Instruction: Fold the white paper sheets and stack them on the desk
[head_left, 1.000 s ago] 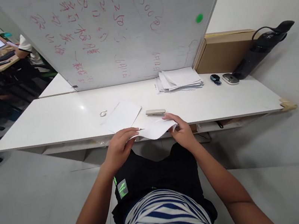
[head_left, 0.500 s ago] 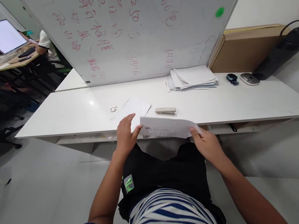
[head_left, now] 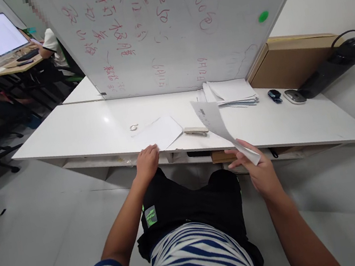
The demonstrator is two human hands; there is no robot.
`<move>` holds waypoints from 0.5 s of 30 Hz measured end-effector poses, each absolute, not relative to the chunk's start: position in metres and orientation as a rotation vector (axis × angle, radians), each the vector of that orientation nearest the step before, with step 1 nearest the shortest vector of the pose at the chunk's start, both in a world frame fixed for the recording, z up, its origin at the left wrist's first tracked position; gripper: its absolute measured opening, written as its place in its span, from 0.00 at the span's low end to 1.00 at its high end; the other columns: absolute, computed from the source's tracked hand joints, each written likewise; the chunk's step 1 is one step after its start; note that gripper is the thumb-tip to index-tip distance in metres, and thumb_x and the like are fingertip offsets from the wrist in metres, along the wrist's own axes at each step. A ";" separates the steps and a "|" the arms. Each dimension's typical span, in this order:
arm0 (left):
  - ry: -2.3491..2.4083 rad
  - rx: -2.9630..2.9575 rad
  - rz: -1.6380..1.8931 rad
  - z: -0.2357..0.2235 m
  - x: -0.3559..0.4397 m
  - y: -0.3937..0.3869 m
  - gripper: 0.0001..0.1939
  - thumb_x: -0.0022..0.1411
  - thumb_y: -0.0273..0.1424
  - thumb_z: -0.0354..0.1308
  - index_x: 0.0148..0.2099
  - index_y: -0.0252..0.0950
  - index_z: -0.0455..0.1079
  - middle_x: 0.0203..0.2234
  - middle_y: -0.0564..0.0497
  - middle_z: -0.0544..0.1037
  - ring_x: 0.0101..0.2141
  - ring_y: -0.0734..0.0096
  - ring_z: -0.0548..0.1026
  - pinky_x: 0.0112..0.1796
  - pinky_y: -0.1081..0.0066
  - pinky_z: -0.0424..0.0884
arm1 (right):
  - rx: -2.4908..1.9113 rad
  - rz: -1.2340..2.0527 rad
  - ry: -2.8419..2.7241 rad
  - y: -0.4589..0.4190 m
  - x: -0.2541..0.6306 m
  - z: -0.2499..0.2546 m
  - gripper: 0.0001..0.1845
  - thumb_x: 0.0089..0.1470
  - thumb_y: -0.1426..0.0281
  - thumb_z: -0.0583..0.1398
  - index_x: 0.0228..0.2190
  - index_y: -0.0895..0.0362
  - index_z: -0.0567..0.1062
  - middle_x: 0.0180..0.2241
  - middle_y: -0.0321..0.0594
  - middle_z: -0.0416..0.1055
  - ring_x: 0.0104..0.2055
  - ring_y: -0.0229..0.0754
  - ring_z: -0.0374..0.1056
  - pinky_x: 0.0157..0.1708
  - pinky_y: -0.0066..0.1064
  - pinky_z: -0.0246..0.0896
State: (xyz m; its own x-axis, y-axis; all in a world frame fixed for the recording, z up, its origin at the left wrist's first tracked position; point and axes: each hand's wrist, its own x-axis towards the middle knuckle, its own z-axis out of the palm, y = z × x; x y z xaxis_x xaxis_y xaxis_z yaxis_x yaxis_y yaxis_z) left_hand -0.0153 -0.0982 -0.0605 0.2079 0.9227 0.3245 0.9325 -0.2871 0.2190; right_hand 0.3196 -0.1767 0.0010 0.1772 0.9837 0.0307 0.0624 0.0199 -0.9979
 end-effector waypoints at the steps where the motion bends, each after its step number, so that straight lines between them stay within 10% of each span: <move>1: -1.844 -2.428 -0.633 -0.061 -0.018 -0.099 0.13 0.65 0.28 0.47 0.47 0.38 0.71 0.51 0.46 0.74 0.54 0.58 0.68 0.53 0.59 0.62 | -1.286 1.070 -1.143 -0.176 0.318 -0.002 0.29 0.53 0.57 0.62 0.55 0.49 0.65 0.44 0.42 0.75 0.30 0.42 0.74 0.41 0.42 0.68; 7: -1.776 -2.470 -0.771 -0.062 -0.031 -0.103 0.14 0.56 0.20 0.51 0.41 0.38 0.71 0.47 0.47 0.76 0.48 0.60 0.72 0.49 0.61 0.67 | -1.109 1.499 -1.334 -0.173 0.308 -0.022 0.45 0.49 0.61 0.66 0.63 0.47 0.52 0.59 0.46 0.61 0.54 0.49 0.66 0.53 0.43 0.60; 15: -1.762 -2.405 -1.173 -0.064 -0.036 -0.118 0.13 0.56 0.19 0.51 0.39 0.38 0.70 0.45 0.48 0.76 0.50 0.61 0.71 0.50 0.60 0.68 | -1.252 1.324 -1.343 -0.166 0.287 -0.046 0.23 0.58 0.55 0.56 0.54 0.46 0.70 0.59 0.36 0.63 0.62 0.48 0.54 0.62 0.43 0.44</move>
State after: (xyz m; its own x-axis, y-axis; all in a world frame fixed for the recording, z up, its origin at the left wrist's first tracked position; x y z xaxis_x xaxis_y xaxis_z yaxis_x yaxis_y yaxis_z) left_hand -0.0364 -0.1178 -0.0641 0.1282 0.8476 0.5150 0.8022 -0.3940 0.4486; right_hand 0.2868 -0.1665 -0.0464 -0.1373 0.9878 -0.0740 0.0879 -0.0623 -0.9942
